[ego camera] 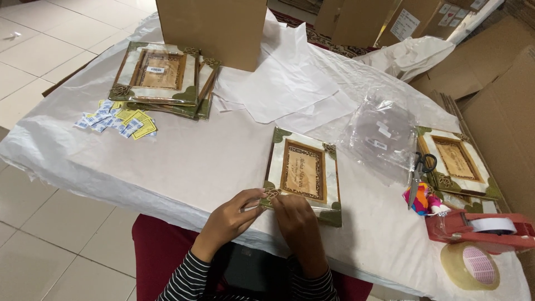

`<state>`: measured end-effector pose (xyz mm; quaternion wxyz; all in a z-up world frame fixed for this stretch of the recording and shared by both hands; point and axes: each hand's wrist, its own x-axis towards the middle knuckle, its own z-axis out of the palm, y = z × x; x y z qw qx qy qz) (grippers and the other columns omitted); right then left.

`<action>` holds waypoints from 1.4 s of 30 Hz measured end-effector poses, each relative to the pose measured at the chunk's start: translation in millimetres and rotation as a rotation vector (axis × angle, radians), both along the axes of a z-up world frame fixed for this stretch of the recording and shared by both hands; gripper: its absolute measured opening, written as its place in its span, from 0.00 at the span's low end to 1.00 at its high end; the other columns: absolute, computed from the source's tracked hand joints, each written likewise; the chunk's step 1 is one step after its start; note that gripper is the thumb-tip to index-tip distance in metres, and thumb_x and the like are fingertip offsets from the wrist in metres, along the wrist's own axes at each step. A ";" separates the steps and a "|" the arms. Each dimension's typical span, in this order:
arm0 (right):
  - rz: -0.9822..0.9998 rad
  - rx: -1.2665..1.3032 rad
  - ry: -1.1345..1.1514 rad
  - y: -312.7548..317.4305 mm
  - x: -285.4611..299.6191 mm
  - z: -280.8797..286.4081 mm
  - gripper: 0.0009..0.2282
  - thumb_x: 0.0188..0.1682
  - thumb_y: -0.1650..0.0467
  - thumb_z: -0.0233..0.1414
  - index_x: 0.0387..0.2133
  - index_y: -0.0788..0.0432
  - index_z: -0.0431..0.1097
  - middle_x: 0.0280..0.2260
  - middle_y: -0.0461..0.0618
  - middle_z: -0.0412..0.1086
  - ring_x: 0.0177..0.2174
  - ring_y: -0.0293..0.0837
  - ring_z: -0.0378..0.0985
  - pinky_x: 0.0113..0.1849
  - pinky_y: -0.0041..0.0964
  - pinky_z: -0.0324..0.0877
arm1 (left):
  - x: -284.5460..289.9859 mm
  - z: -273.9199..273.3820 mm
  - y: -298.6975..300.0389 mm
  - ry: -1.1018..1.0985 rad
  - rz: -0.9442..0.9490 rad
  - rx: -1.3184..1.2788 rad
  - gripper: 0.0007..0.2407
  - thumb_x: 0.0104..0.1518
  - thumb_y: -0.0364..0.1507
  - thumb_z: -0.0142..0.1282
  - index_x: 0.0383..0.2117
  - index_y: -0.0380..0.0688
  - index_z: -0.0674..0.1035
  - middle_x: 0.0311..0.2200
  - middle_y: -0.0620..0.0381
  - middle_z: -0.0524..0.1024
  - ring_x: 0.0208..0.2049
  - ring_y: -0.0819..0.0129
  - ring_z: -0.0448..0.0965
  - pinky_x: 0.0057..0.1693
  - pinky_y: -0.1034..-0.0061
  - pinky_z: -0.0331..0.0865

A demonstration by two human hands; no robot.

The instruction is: Packaging picture frames into plastic sleeves and decorating a frame with colorful stickers.

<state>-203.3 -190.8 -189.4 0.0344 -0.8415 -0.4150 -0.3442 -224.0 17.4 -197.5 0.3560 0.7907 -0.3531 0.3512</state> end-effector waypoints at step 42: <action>0.143 -0.002 -0.094 34.8 30.2 11.2 0.05 0.53 0.73 0.54 0.27 0.57 0.73 0.23 0.47 0.68 0.22 0.44 0.73 0.23 0.33 0.67 | -5.4 16.3 2.5 0.374 -0.087 -0.330 0.05 0.54 0.17 0.52 0.32 0.40 0.73 0.50 0.43 0.71 0.51 0.41 0.79 0.48 0.57 0.81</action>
